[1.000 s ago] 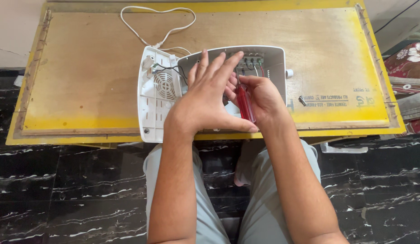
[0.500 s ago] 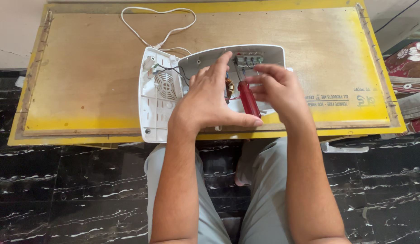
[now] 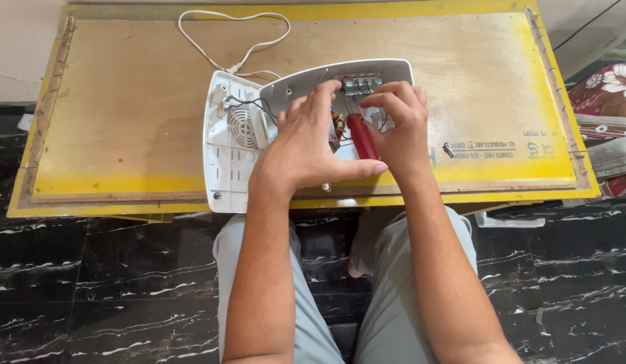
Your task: The person unscrews the base of a small white electric appliance with a red screwdriver, opens its plastic casing to expose the motor and wiring, uses the screwdriver on internal terminals, and removes a switch component board to handle its wires by hand.
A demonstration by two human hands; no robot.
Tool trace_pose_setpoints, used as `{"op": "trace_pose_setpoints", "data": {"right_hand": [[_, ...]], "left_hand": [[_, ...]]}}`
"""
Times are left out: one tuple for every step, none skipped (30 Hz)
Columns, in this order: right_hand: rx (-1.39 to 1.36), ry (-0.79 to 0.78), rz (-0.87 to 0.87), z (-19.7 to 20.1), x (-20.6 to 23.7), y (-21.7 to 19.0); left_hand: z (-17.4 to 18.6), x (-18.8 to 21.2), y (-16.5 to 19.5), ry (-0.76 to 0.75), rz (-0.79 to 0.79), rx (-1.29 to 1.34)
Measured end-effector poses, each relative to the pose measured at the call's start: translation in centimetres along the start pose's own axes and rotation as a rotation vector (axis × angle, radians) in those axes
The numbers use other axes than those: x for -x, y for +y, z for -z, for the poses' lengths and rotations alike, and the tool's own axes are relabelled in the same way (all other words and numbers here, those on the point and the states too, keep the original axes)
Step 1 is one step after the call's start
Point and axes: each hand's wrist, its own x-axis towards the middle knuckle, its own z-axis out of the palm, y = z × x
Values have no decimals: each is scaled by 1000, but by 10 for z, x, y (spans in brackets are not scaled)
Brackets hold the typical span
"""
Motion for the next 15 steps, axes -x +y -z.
{"op": "trace_pose_setpoints", "data": {"right_hand": [[-3,2,0,-2,-1,1],[-6,4,0,-4,-1,1],[2,4,13,-5,-1,1],[12,5,26,-6,-2,1],[21,7,39,-7,-3,2],[16,-8,38,-7,-4,2],[10,-25,37,-7,-6,4],[2,-43,35,-8,-7,5],[-11,-53,46,-9,-9,6],[-24,-60,58,-11,-11,8],[-37,-67,70,-12,-12,9],[-35,-72,66,-14,-11,10],[-31,-78,62,-14,-11,11],[-26,-84,60,-14,-11,12],[-21,-91,76,-14,-11,14]], "left_hand": [[1,0,-1,-6,1,8],[1,0,-1,-11,10,-1],[0,0,-1,-17,19,-9],[-1,0,0,-23,26,-17],[-2,-1,0,-6,8,-30],[-3,-2,0,11,-10,-42],[-4,-2,1,27,-26,-54],[-4,-2,1,25,-17,-42],[-5,-2,0,22,-10,-32],[-4,-2,0,21,-4,-22],[-4,-2,0,22,-7,-17],[-4,-1,0,21,-9,-12],[-4,0,1,21,-12,-6],[-4,0,1,22,-15,-7],[-4,0,2,24,-19,-9]]}}
